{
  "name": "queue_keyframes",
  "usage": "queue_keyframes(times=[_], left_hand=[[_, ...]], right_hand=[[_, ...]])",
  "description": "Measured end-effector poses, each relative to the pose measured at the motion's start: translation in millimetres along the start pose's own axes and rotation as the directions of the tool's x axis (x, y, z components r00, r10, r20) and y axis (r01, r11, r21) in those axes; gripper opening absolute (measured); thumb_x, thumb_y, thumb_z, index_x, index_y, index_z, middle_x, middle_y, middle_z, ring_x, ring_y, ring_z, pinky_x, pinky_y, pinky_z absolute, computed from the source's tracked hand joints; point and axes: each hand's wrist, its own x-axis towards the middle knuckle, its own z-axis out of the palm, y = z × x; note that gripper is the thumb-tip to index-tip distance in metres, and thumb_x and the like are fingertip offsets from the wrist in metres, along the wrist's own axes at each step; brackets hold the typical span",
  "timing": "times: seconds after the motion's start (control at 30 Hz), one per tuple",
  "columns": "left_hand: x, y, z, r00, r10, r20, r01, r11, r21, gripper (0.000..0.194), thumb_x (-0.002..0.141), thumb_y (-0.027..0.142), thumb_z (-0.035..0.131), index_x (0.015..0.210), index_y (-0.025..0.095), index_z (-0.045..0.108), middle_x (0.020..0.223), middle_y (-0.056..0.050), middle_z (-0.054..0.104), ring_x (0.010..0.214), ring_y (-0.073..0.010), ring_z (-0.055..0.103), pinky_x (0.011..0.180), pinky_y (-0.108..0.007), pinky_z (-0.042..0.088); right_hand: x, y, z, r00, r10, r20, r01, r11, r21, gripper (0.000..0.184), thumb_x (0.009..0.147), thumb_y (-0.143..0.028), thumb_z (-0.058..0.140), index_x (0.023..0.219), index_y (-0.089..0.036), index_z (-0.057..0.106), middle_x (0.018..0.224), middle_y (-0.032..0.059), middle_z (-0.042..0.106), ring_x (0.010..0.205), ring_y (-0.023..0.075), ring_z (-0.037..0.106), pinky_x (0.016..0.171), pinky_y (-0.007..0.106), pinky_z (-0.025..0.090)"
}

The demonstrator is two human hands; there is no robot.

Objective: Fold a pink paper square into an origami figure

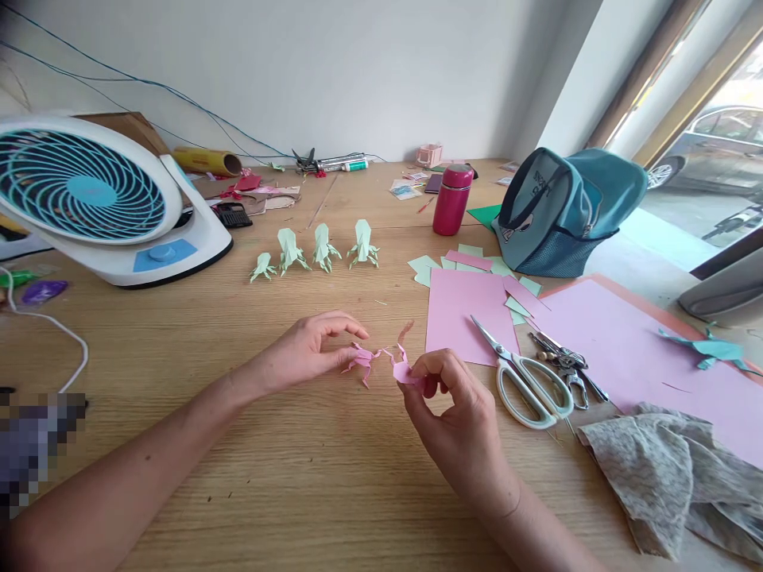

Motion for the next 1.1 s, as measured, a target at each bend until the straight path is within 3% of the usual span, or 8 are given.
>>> queue_keyframes(times=[0.1,0.27,0.4,0.53,0.87,1.1], left_hand=[[-1,-2,0.8,0.981,0.173,0.083,-0.186,0.967,0.177,0.014,0.084,0.02,0.071,0.099,0.021,0.072,0.108,-0.004,0.071,0.105,-0.0217,0.063,0.095,-0.034,0.046],[-1,-9,8.3,0.956,0.236,0.172,-0.272,0.933,0.235,0.019,0.088,0.015,0.068,0.106,0.021,0.069,0.105,-0.002,0.074,0.102,-0.0202,0.062,0.091,-0.031,0.045],[-1,-7,12.4,0.963,0.23,0.138,-0.258,0.933,0.25,0.009,0.092,0.021,0.066,0.099,0.019,0.071,0.095,-0.002,0.075,0.091,-0.0183,0.063,0.085,-0.03,0.044],[-4,6,12.3,0.972,0.199,0.122,-0.22,0.955,0.201,0.011,0.089,0.022,0.07,0.099,0.019,0.073,0.097,-0.003,0.075,0.094,-0.0189,0.063,0.085,-0.03,0.044],[-9,21,6.5,0.985,0.161,0.062,-0.153,0.982,-0.108,0.013,0.091,0.026,0.069,0.102,0.022,0.074,0.103,0.0,0.076,0.097,-0.0136,0.069,0.088,-0.023,0.048],[-11,27,1.2,0.982,0.167,0.087,-0.153,0.977,-0.148,0.014,0.093,0.031,0.067,0.103,0.022,0.073,0.102,0.003,0.078,0.097,-0.0124,0.07,0.09,-0.022,0.048]], right_hand=[[0,-2,-1,0.999,0.036,0.034,-0.036,0.999,-0.012,0.013,0.091,-0.015,0.062,0.086,-0.024,0.055,0.075,-0.004,0.054,0.066,0.0126,0.046,0.064,0.029,0.038],[0,-2,-2,0.996,0.076,0.038,-0.076,0.997,-0.013,0.012,0.09,-0.017,0.064,0.085,-0.024,0.055,0.074,-0.0042,0.055,0.071,0.0142,0.048,0.07,0.03,0.038],[0,-1,-1,0.99,0.128,0.06,-0.131,0.99,0.056,0.012,0.09,-0.019,0.064,0.083,-0.024,0.056,0.074,-0.0042,0.054,0.07,0.0139,0.052,0.072,0.03,0.04],[-2,2,2,0.974,0.176,0.141,-0.2,0.962,0.184,0.008,0.091,-0.022,0.064,0.086,-0.024,0.057,0.078,-0.0026,0.056,0.072,0.0144,0.053,0.07,0.03,0.043],[-5,4,1,0.934,0.188,0.303,-0.279,0.914,0.294,0.009,0.094,-0.03,0.064,0.09,-0.024,0.06,0.083,-0.0004,0.059,0.077,0.0156,0.053,0.071,0.031,0.043],[-5,6,2,0.944,0.182,0.276,-0.265,0.916,0.301,0.005,0.094,-0.029,0.063,0.092,-0.024,0.061,0.084,0.0002,0.059,0.079,0.0161,0.054,0.07,0.031,0.043]])
